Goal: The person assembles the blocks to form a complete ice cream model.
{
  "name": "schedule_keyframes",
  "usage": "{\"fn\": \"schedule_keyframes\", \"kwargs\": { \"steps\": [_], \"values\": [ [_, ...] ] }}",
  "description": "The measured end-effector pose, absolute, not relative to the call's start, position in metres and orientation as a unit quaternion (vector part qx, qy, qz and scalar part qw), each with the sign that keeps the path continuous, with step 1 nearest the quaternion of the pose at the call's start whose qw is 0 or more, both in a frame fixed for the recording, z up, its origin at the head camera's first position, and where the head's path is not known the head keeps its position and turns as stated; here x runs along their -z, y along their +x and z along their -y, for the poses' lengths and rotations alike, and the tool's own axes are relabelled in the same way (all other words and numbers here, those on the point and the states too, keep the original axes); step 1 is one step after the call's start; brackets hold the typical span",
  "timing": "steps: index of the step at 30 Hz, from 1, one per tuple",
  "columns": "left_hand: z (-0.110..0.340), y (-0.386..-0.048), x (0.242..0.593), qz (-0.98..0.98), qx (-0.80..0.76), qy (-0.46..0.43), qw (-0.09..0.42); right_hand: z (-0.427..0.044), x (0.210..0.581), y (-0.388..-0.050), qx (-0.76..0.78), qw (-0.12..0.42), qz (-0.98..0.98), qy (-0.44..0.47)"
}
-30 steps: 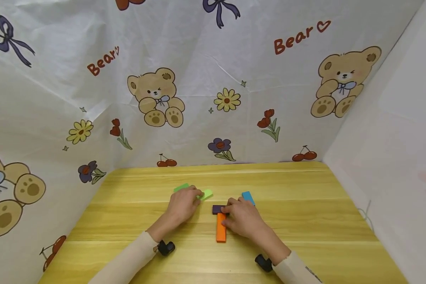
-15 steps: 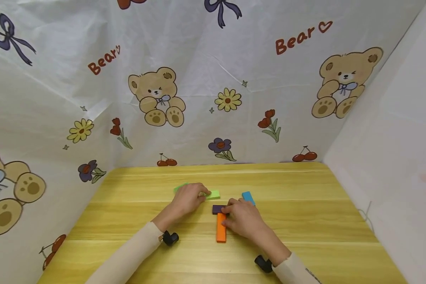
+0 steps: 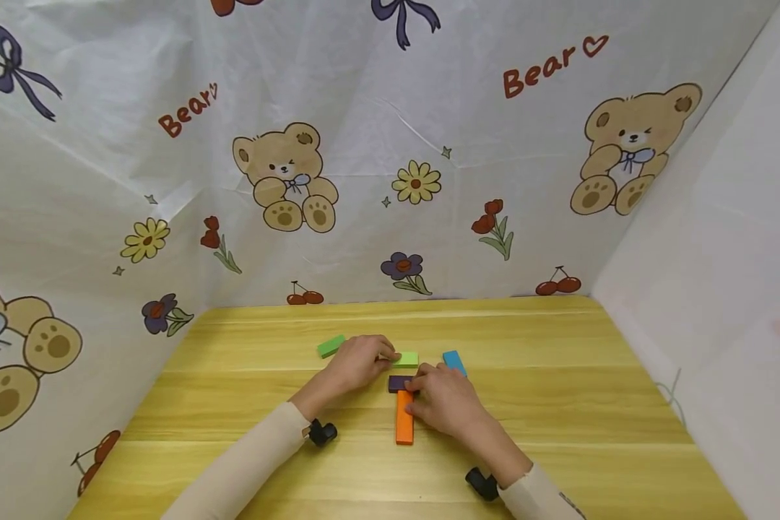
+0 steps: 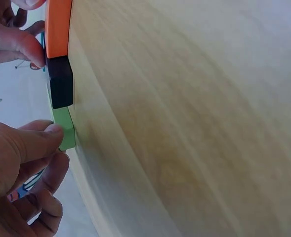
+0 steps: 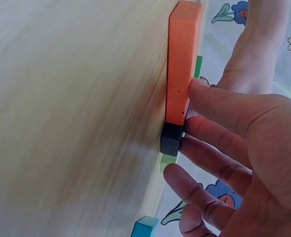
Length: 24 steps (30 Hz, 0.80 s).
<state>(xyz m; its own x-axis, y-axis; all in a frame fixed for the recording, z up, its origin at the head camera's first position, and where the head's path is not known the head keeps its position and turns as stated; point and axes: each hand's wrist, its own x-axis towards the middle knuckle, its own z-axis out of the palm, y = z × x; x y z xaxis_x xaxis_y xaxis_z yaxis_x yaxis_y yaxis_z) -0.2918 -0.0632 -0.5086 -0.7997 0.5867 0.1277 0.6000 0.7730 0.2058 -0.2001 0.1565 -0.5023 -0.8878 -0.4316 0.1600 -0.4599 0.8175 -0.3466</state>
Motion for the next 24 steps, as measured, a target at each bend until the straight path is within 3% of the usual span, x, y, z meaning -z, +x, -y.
{"fn": "schedule_keyframes", "kwargs": {
  "steps": [24],
  "values": [
    [0.0672,-0.2968,0.5116,0.928,0.21,-0.308,0.001,-0.1542,0.4992,-0.1981,-0.199,0.016,0.958,0.206]
  ]
}}
